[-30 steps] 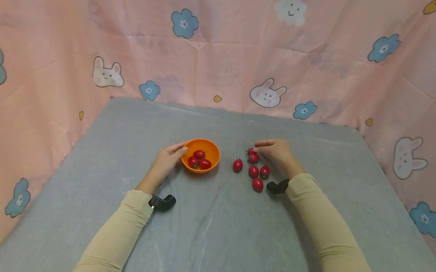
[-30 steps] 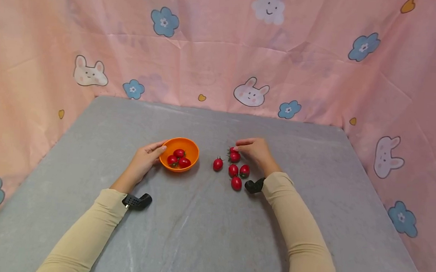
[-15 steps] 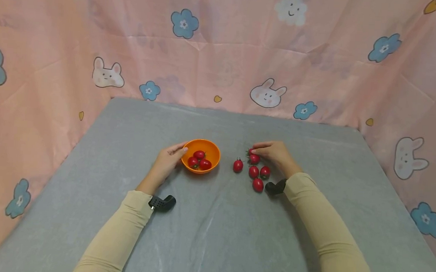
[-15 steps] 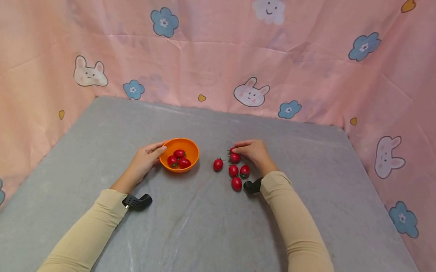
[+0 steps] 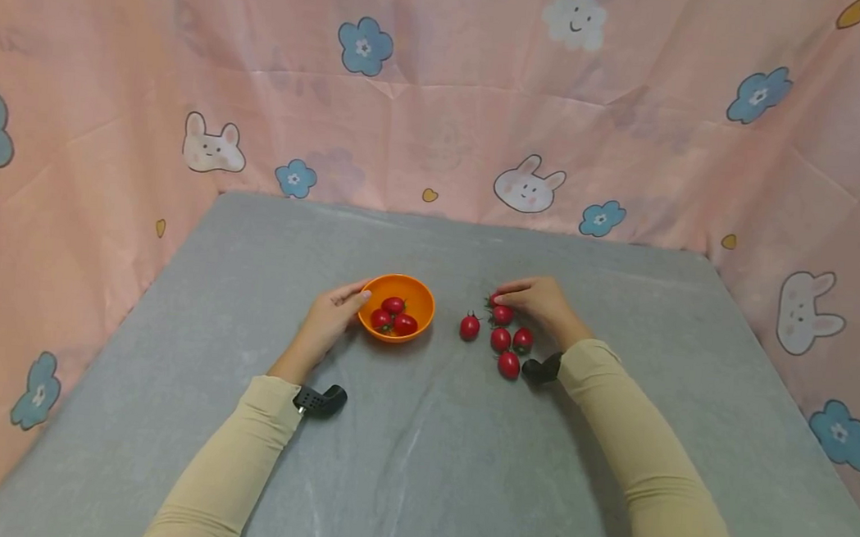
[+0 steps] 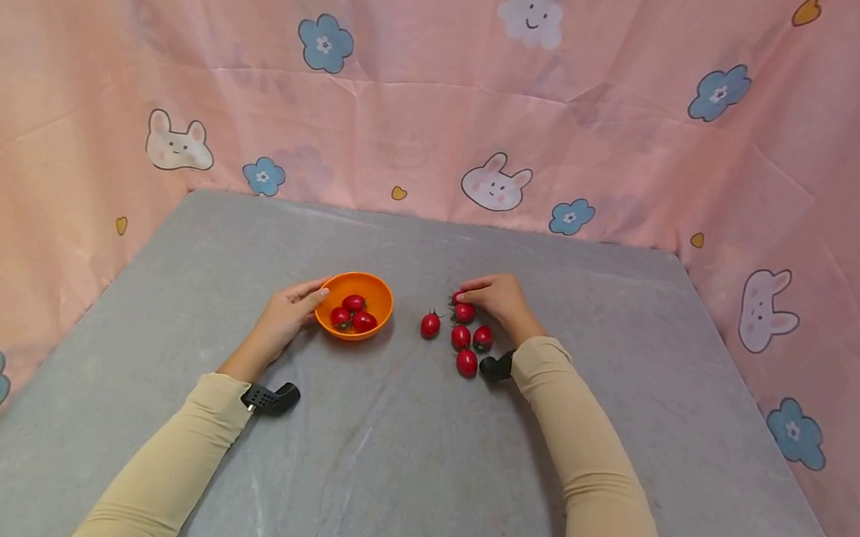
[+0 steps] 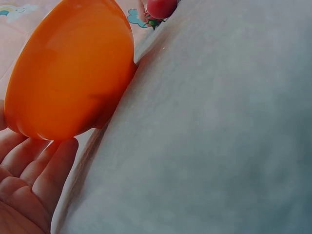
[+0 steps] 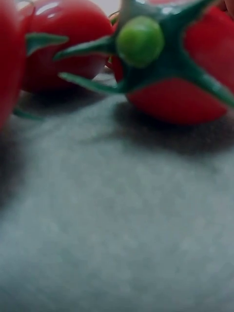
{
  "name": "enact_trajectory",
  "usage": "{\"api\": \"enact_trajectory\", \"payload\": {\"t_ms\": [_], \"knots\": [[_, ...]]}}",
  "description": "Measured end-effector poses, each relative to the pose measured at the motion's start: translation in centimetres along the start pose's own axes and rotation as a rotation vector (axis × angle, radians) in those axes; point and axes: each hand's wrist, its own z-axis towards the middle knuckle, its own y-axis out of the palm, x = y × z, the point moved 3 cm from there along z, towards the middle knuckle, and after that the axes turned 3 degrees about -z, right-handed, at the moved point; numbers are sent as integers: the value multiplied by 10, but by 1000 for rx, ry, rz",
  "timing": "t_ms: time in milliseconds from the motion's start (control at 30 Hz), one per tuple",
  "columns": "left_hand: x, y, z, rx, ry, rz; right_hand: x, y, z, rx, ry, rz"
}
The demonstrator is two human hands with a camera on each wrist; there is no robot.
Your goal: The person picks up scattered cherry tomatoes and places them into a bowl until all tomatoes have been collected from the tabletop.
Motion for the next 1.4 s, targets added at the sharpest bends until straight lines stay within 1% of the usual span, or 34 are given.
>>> {"api": "enact_trajectory", "payload": {"t_ms": [167, 367, 433, 667, 833, 933, 1067, 1167, 1300, 1400], "knots": [[2, 0, -2, -3, 0, 0, 1, -1, -1, 29, -15, 3], [2, 1, -1, 1, 4, -13, -3, -1, -4, 42, -14, 84], [2, 0, -1, 1, 4, -11, -7, -1, -5, 39, -23, 94], [1, -1, 0, -3, -2, -8, -26, 5, -11, 22, 3, 17], [0, 0, 1, -1, -1, -11, -38, 13, -13, 0, -33, 26], [0, 0, 0, -1, -3, -13, -43, 16, -13, 3, -36, 14], [2, 0, -1, -1, -1, -15, -51, 21, -14, 11, 0, -21], [2, 0, -2, 0, 2, -13, -58, 24, -17, 1, -8, -31], [3, 1, -2, 0, 3, -12, -67, 30, -21, -19, -67, -16], [3, 1, -2, -3, 5, -16, -73, 35, -22, -24, -87, 5]]}}
